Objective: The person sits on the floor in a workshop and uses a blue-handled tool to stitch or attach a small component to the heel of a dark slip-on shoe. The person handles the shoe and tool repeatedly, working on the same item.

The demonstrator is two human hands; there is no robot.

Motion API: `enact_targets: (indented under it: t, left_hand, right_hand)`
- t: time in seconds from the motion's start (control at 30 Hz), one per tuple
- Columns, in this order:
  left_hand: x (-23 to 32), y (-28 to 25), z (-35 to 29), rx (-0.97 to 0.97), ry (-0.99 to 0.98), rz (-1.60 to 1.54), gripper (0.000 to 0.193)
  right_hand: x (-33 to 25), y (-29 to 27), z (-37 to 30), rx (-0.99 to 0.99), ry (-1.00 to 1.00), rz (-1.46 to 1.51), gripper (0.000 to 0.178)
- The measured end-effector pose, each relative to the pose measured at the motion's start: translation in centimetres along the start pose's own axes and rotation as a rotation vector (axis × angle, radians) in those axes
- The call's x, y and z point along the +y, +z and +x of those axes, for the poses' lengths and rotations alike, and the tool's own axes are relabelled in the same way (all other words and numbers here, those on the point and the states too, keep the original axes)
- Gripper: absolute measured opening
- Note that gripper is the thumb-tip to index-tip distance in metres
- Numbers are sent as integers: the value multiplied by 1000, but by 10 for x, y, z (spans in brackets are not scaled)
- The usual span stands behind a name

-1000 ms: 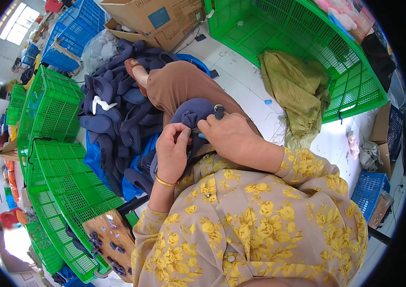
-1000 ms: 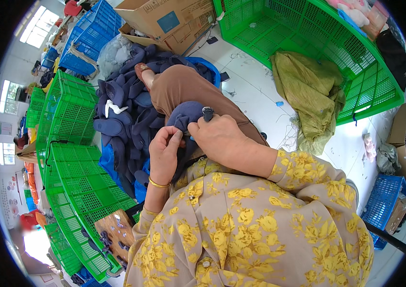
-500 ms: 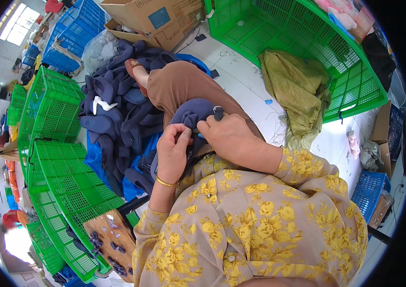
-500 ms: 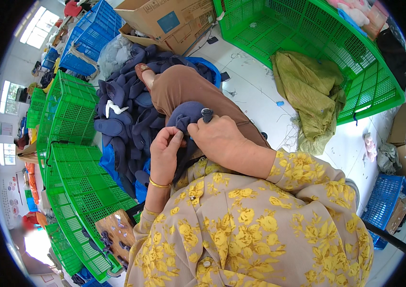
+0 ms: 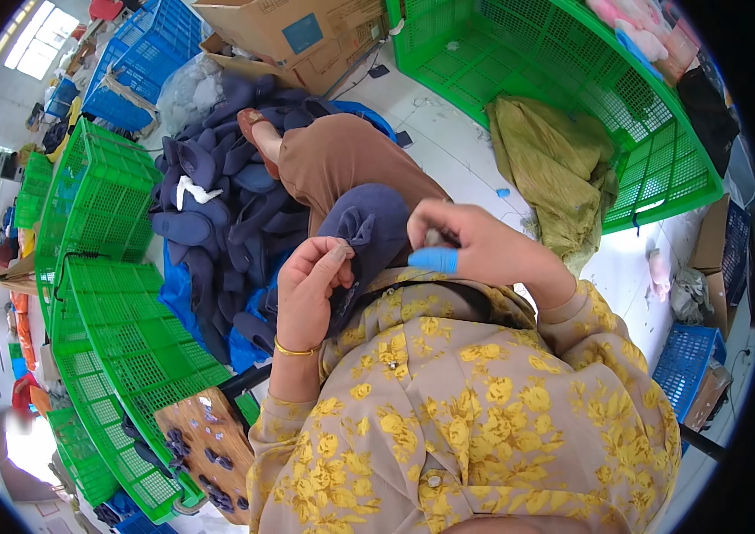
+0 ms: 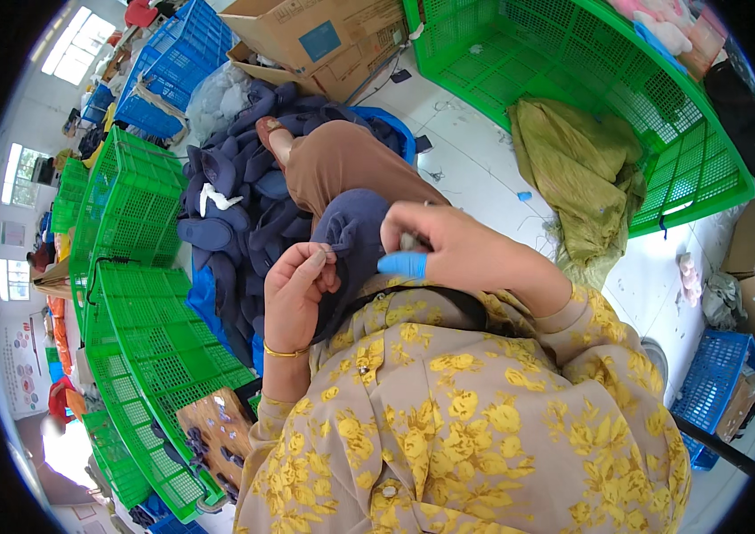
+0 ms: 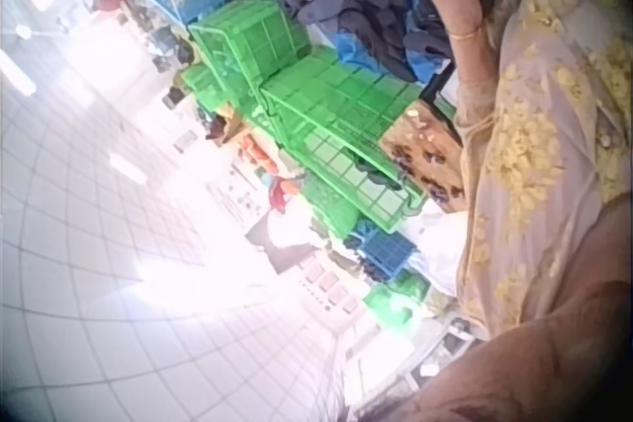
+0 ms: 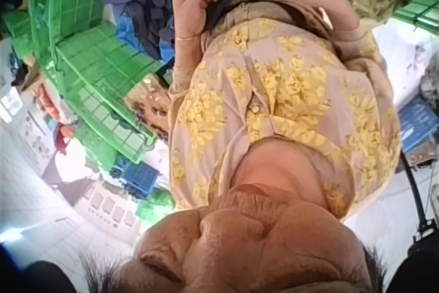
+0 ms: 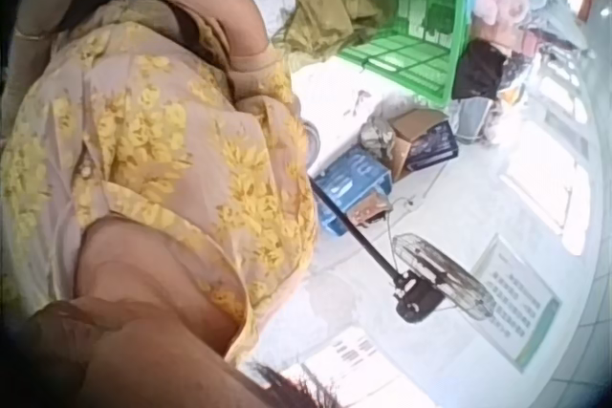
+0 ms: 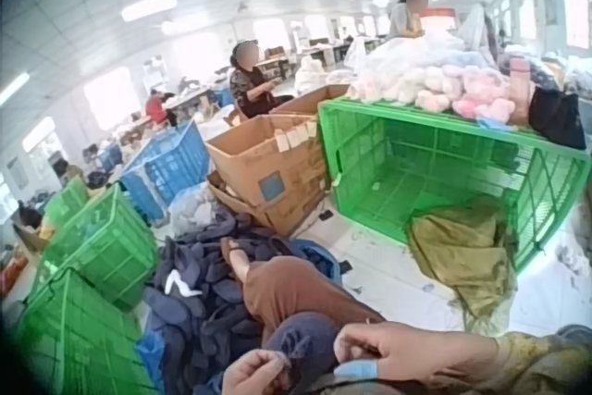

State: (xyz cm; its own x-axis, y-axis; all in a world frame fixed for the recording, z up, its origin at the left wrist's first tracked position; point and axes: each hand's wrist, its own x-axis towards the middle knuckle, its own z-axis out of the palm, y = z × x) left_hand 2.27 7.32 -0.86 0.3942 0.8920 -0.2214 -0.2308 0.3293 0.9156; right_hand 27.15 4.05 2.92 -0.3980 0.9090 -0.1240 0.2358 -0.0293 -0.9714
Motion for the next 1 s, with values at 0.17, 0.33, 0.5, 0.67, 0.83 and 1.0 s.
enact_targets:
  t: [0.17,0.33,0.5,0.67,0.83,1.0]
  left_hand:
    - [7,19,-6,-147,-123,-159,9]
    - [16,20,-15,-181,-166,36,6]
    - [18,29,-25,-216,-114,320,3]
    - [17,-4,5,114,307,952,16]
    - [8,-14,40,-33,291,893,17]
    - [24,-13,47,27,260,847,12]
  right_hand:
    - [6,26,6,128,-48,77,31]
    - [10,29,5,43,78,289,10]
    - [19,7,-9,92,117,487,13]
    - [21,-3,-5,473,109,-247,28]
    - [2,30,28,408,51,-317,26]
    - [27,48,30,300,50,-359,16]
